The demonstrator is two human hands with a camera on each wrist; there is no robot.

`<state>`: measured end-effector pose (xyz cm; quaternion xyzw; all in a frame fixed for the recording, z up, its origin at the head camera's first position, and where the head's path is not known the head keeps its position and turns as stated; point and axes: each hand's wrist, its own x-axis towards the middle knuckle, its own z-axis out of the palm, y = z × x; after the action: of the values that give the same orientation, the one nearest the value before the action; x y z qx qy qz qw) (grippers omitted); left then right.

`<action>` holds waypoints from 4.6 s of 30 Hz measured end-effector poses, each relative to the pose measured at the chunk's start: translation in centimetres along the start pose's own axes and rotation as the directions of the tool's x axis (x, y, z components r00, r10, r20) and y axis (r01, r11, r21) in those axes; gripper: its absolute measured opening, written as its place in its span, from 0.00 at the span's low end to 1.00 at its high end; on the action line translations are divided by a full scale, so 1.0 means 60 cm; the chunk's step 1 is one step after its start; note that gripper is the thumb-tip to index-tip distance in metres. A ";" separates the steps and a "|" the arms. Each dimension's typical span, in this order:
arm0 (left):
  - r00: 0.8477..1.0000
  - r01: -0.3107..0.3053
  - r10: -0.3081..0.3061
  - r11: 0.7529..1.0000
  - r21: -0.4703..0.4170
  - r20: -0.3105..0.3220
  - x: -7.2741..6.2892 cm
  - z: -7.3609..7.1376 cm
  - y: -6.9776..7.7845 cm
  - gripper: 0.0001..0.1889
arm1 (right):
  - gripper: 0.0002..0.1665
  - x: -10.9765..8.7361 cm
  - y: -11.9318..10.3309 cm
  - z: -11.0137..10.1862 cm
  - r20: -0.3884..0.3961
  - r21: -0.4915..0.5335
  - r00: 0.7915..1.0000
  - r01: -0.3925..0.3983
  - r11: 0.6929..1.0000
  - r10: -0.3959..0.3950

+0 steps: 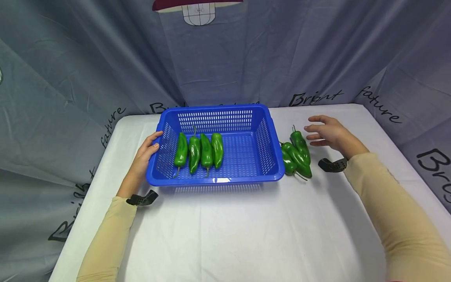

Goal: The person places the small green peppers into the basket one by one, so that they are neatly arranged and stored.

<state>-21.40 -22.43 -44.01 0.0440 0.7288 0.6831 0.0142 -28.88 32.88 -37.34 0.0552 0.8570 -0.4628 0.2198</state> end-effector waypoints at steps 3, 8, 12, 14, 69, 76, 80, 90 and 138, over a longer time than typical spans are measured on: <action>1.000 -0.005 0.005 1.000 -0.015 0.003 0.000 0.000 0.001 0.26 | 0.50 0.001 0.008 0.000 -0.008 0.007 1.000 -0.007 1.000 0.007; 1.000 -0.004 0.004 1.000 -0.014 0.006 -0.001 -0.001 0.001 0.26 | 0.49 0.003 0.015 0.003 -0.017 0.005 1.000 -0.015 1.000 0.015; 1.000 0.003 -0.003 1.000 0.007 -0.002 -0.002 -0.003 0.000 0.26 | 0.50 0.004 0.017 0.005 -0.027 -0.005 0.999 -0.021 1.000 0.021; 1.000 0.005 -0.005 1.000 0.014 -0.008 -0.002 -0.003 -0.001 0.26 | 0.50 0.006 0.019 0.007 -0.031 -0.014 0.999 -0.026 1.000 0.025; 1.000 -0.026 0.026 1.000 0.015 -0.006 0.001 -0.001 -0.003 0.26 | 0.46 0.041 0.050 0.057 -0.114 -0.203 0.993 0.000 0.979 -0.023; 1.000 -0.025 0.026 0.999 0.027 -0.013 0.002 -0.002 -0.005 0.26 | 0.47 0.044 0.046 0.056 -0.090 -0.278 0.996 0.001 0.961 -0.028; 1.000 -0.028 0.029 0.999 0.024 -0.012 0.002 -0.001 -0.005 0.26 | 0.47 0.045 0.044 0.055 -0.083 -0.299 0.996 0.000 0.954 -0.026; 1.000 -0.021 0.021 1.000 0.022 -0.006 0.000 0.000 -0.004 0.26 | 0.47 0.044 0.045 0.050 -0.078 -0.256 0.997 -0.013 0.967 -0.007; 1.000 -0.019 0.019 1.000 -0.010 -0.006 0.001 -0.001 -0.003 0.26 | 0.47 -0.012 -0.163 0.105 0.034 0.040 0.989 0.142 0.989 -0.143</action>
<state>-21.46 -22.50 -44.17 0.0486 0.7252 0.6868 0.0059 -29.10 22.27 -32.54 -0.0107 0.8457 -0.4944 0.2009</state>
